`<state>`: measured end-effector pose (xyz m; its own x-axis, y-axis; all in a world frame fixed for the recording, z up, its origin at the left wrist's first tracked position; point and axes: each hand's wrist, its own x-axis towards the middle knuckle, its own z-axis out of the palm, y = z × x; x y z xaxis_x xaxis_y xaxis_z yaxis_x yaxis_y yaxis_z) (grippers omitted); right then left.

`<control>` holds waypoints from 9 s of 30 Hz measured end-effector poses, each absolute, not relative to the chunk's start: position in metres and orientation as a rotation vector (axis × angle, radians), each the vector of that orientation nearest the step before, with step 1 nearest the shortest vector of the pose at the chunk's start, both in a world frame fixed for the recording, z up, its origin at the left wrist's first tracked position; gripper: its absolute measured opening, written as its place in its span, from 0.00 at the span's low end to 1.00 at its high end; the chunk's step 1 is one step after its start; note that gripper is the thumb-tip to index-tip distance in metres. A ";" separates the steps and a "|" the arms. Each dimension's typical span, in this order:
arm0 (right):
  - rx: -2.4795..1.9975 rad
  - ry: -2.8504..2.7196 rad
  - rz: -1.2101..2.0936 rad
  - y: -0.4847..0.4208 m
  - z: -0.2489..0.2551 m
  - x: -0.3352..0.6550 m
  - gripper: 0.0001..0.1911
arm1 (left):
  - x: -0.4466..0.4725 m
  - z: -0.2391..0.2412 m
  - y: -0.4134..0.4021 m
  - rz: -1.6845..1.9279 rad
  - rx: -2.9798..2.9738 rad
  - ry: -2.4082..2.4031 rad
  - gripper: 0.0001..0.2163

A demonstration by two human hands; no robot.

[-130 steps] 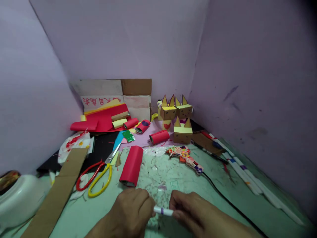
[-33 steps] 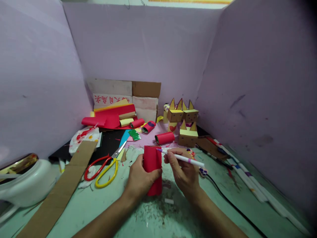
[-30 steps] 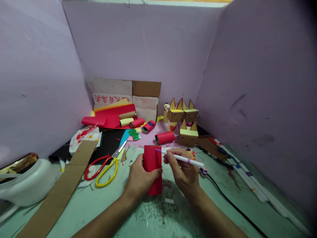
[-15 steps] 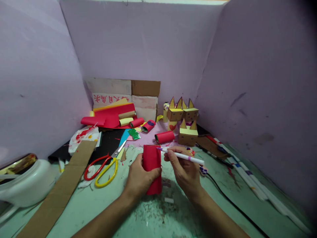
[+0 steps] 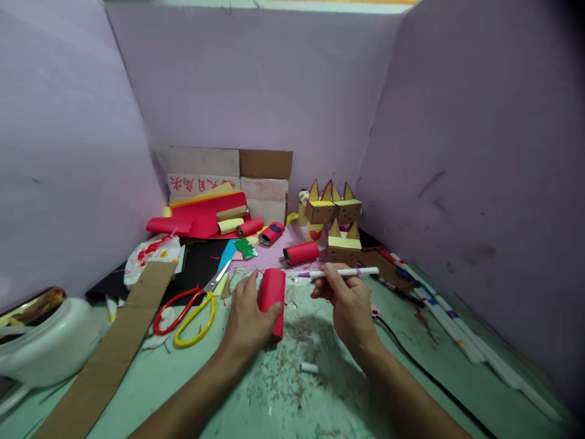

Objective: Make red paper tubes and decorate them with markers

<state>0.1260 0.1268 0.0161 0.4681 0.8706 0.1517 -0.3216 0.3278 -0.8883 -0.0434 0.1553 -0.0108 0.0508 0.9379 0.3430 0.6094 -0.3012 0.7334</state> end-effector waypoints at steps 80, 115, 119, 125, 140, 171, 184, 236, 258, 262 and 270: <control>-1.022 -1.664 1.521 0.095 0.016 0.123 0.31 | -0.109 0.033 0.199 0.955 1.759 1.476 0.18; -0.862 -0.877 1.196 0.108 0.008 0.117 0.30 | -0.032 0.006 0.128 0.812 1.219 0.899 0.29; -0.905 -0.692 0.956 0.111 0.011 0.131 0.20 | -0.030 0.014 0.125 0.870 1.269 1.070 0.20; -0.887 -0.785 0.710 0.106 0.012 0.136 0.21 | -0.026 0.009 0.119 0.882 1.492 1.249 0.13; -0.965 -1.222 0.473 0.095 0.003 0.122 0.06 | -0.021 0.009 0.116 0.871 1.619 1.357 0.14; -1.042 -1.323 0.382 0.102 -0.003 0.114 0.07 | -0.021 0.007 0.113 0.938 1.630 1.190 0.15; -1.014 -1.344 0.454 0.097 0.008 0.112 0.08 | -0.020 0.009 0.113 0.973 1.594 1.160 0.19; -1.119 -1.140 0.810 0.112 -0.008 0.129 0.24 | -0.043 0.015 0.138 0.875 1.688 1.426 0.26; -0.950 -0.978 1.034 0.101 0.013 0.118 0.21 | -0.067 0.043 0.147 0.578 1.934 1.035 0.06; -0.961 -1.046 1.003 0.099 0.012 0.118 0.21 | -0.063 0.040 0.144 0.672 1.858 0.948 0.07; -0.982 -1.160 0.947 0.098 0.007 0.117 0.21 | -0.061 0.041 0.141 0.676 1.837 0.957 0.08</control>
